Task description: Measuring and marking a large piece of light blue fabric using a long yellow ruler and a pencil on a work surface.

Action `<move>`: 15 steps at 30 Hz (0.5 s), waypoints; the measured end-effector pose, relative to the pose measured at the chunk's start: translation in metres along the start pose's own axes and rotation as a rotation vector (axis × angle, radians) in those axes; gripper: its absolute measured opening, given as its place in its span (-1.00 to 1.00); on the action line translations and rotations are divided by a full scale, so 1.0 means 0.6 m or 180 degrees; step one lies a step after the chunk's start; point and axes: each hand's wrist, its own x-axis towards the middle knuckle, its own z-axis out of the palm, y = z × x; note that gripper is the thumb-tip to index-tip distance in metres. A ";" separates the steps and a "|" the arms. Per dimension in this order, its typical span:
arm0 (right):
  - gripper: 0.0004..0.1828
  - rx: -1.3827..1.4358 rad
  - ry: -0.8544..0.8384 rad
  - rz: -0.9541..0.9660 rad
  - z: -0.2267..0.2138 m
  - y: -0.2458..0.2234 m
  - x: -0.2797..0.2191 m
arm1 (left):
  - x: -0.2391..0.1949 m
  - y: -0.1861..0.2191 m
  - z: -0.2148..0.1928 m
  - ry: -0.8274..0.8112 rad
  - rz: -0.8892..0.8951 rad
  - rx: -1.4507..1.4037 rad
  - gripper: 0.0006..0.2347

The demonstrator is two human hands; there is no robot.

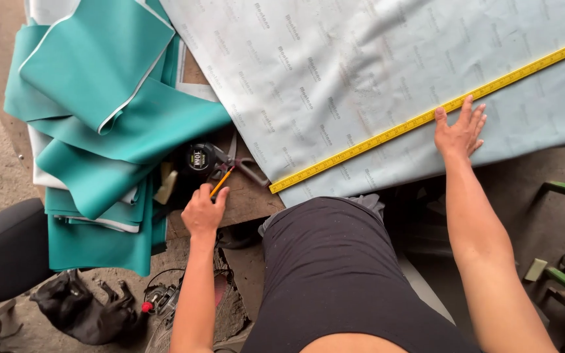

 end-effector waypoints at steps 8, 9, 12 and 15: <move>0.00 -0.0247 -0.0154 -0.0085 -0.011 0.029 0.026 | -0.063 -0.069 0.013 -0.0189 -0.0654 0.0140 -0.69; 0.06 -0.0246 -0.0196 -0.0175 -0.013 0.033 0.025 | -0.069 -0.066 0.010 0.0051 -0.0588 0.0113 -0.67; 0.18 -0.0300 -0.0331 -0.0216 -0.028 0.021 0.009 | -0.090 -0.047 0.016 0.0213 -0.0663 0.0022 -0.75; 0.30 -0.0436 -0.0487 -0.0194 -0.036 0.014 -0.002 | -0.123 -0.036 0.020 -0.0072 -0.1048 -0.0069 -0.85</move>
